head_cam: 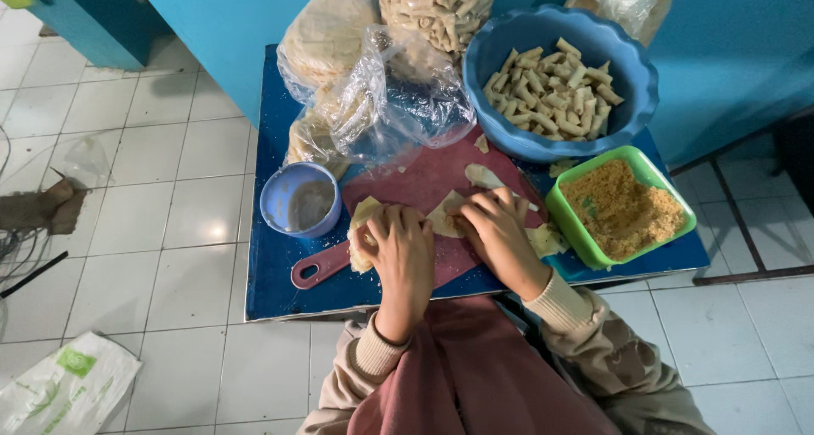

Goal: The person sits at a small table and folds filled pastries. They take a thin dough sheet, place brown filling from a green container onto it, fold and seal the wrapper by hand, and place the finished roll into a blue bowl with other completed pastries.

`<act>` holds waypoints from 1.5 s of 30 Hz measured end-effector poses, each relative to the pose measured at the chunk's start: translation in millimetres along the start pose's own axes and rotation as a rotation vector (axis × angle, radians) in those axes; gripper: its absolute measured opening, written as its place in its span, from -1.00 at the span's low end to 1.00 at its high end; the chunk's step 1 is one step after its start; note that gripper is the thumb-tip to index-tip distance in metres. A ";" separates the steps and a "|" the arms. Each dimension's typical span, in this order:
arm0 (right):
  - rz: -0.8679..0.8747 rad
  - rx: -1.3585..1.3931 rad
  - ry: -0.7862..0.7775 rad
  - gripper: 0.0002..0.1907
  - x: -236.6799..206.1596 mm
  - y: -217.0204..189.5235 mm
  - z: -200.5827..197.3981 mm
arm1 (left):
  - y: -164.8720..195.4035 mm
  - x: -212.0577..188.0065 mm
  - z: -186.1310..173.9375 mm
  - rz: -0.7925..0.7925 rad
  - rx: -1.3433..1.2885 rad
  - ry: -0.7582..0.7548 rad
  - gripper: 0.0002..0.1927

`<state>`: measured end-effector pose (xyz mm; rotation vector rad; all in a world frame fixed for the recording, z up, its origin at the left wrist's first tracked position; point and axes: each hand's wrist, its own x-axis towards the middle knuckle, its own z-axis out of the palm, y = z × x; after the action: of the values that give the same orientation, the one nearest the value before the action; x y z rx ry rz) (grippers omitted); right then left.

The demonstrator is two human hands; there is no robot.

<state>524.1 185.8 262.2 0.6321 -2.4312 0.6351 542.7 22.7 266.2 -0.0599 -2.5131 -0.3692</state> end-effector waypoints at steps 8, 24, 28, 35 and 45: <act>0.031 -0.014 0.038 -0.86 11.1 -4.5 -2.9 | 6.2 7.2 -8.6 0.000 0.025 -0.032 -0.81; 0.016 0.077 -0.129 -0.82 18.4 0.8 -23.9 | 12.7 18.2 -24.4 0.104 -0.164 -0.045 -0.80; -0.004 0.068 -0.062 -0.83 18.7 1.4 -20.8 | 14.0 18.5 -23.7 0.109 -0.183 -0.036 -0.85; 0.007 0.099 -0.016 -0.78 24.2 3.6 -17.4 | 14.0 21.3 -18.3 0.105 -0.251 -0.067 -0.84; 0.166 -0.072 -0.028 -0.83 15.2 3.7 -38.3 | 18.4 24.8 -24.0 0.191 -0.329 -0.082 -0.89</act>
<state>525.3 205.5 298.6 0.4154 -2.5383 0.6046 537.9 32.8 303.7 -0.4488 -2.4750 -0.7088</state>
